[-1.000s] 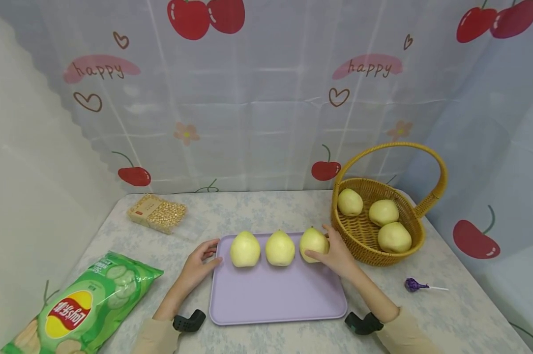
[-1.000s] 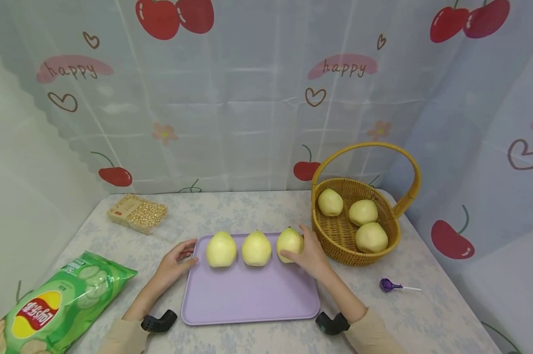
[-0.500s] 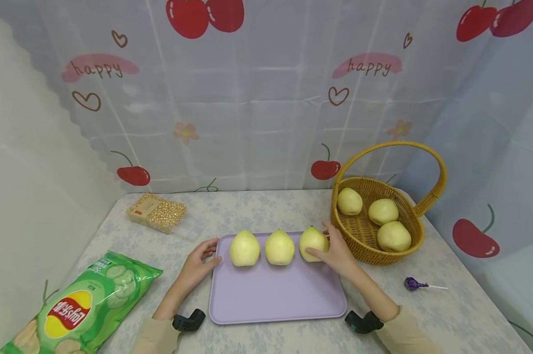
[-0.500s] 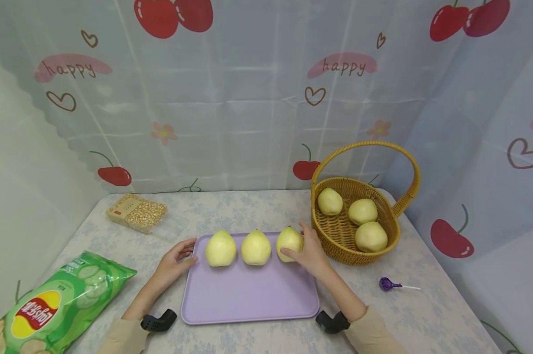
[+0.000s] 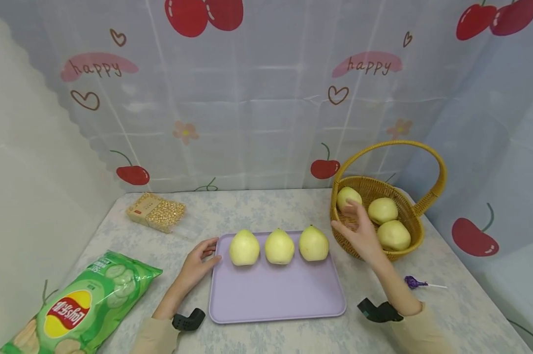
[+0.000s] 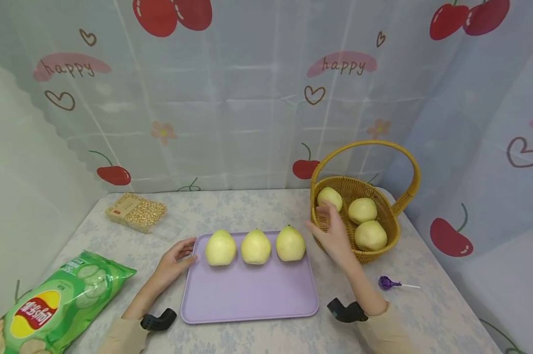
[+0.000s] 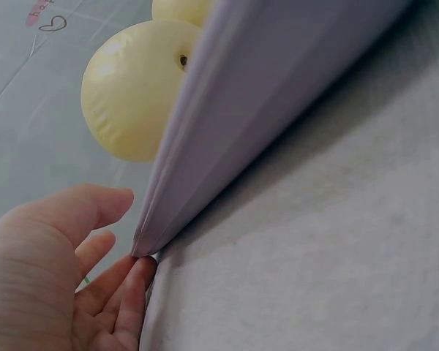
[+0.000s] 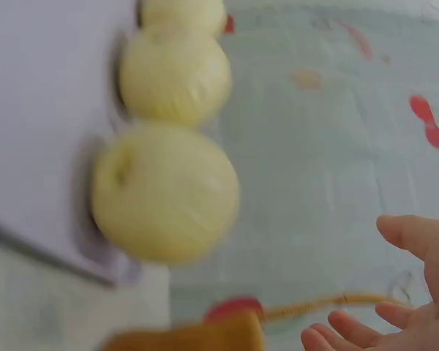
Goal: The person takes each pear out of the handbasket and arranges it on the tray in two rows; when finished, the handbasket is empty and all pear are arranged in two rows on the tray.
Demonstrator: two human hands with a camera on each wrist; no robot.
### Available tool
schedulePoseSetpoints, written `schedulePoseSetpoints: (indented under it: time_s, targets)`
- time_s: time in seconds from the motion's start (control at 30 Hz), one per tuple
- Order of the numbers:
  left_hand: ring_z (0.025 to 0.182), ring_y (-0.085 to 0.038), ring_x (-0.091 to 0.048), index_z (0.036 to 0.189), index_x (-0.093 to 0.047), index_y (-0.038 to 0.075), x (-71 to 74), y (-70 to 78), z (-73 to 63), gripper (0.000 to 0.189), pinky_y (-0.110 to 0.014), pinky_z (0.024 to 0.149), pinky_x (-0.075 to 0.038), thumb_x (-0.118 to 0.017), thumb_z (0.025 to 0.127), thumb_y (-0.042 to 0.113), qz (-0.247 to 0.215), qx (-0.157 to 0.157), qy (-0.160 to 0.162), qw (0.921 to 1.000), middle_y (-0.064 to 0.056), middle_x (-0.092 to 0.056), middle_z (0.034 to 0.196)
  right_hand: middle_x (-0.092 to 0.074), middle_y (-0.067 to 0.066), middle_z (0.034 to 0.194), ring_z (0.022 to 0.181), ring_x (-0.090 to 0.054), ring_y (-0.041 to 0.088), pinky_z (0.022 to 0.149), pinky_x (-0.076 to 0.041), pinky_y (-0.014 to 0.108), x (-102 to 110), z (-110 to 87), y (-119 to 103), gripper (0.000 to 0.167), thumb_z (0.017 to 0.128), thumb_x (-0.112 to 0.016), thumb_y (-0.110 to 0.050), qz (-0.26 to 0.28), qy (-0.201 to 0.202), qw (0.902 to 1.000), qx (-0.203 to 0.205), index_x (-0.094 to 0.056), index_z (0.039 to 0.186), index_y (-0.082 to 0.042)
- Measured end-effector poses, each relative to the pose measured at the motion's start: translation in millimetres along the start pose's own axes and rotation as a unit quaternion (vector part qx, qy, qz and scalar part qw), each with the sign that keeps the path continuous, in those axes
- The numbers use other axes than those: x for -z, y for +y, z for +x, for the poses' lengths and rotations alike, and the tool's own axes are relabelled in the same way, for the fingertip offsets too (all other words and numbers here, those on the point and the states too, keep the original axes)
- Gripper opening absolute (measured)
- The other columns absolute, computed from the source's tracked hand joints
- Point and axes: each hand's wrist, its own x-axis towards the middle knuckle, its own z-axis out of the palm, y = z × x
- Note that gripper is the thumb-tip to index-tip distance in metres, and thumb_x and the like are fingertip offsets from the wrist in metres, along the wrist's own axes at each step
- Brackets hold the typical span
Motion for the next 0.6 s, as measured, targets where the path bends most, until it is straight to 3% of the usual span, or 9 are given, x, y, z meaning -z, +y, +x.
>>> schedulePoseSetpoints:
  time_s: [0.1,0.2,0.4,0.53,0.6]
  targets:
    - [0.118,-0.027,-0.055,0.136,-0.051,0.006,-0.5,-0.6,0.4,0.051,-0.042,0.104,-0.044,-0.068,0.088,0.015,0.002,0.0,0.001,1.0,-0.014,-0.054,0.135,-0.043,0.022,0.137,0.126,-0.042,0.034,0.095,-0.043,0.024,27.9,4.7,2.5,0.07,0.094,-0.06,-0.025,-0.012,0.048,0.9985,-0.022,-0.022,0.148,-0.004]
    - [0.119,-0.026,-0.054,0.136,-0.051,0.007,-0.4,-0.8,0.4,0.052,-0.041,0.105,-0.043,-0.068,0.088,0.015,0.001,0.006,-0.001,1.0,-0.013,-0.054,0.136,-0.042,0.018,0.137,0.125,-0.043,0.032,0.089,-0.041,0.016,50.9,7.5,7.0,0.073,0.093,-0.06,-0.032,-0.026,0.087,0.9943,-0.057,-0.021,0.149,-0.006]
    - [0.12,-0.029,-0.053,0.136,-0.05,0.004,-0.5,0.3,-0.4,0.052,-0.045,0.106,-0.042,-0.067,0.088,0.014,-0.011,-0.001,0.0,0.9999,-0.016,-0.052,0.138,-0.038,0.022,0.14,0.127,-0.039,0.037,0.102,-0.038,0.05,79.9,10.5,19.7,0.077,0.093,-0.059,-0.038,-0.029,0.109,0.9889,-0.096,-0.017,0.151,-0.011]
    - [0.119,-0.028,-0.054,0.136,-0.05,0.005,-0.6,1.1,0.1,0.052,-0.04,0.105,-0.044,-0.067,0.088,0.013,-0.008,-0.002,0.0,1.0,-0.015,-0.053,0.137,-0.038,0.025,0.14,0.125,-0.039,0.038,0.1,-0.039,0.054,91.1,11.1,28.5,0.08,0.092,-0.059,-0.038,-0.045,0.105,0.9871,-0.112,-0.014,0.152,-0.009]
    - [0.118,-0.027,-0.054,0.136,-0.051,0.006,-0.8,0.7,0.6,0.051,-0.037,0.104,-0.045,-0.067,0.088,0.014,-0.003,-0.004,-0.001,1.0,-0.014,-0.053,0.136,-0.043,0.019,0.135,0.123,-0.04,0.036,0.098,-0.04,0.051,95.6,11.2,32.8,0.082,0.092,-0.06,-0.038,-0.052,0.103,0.9861,-0.119,-0.013,0.152,-0.007]
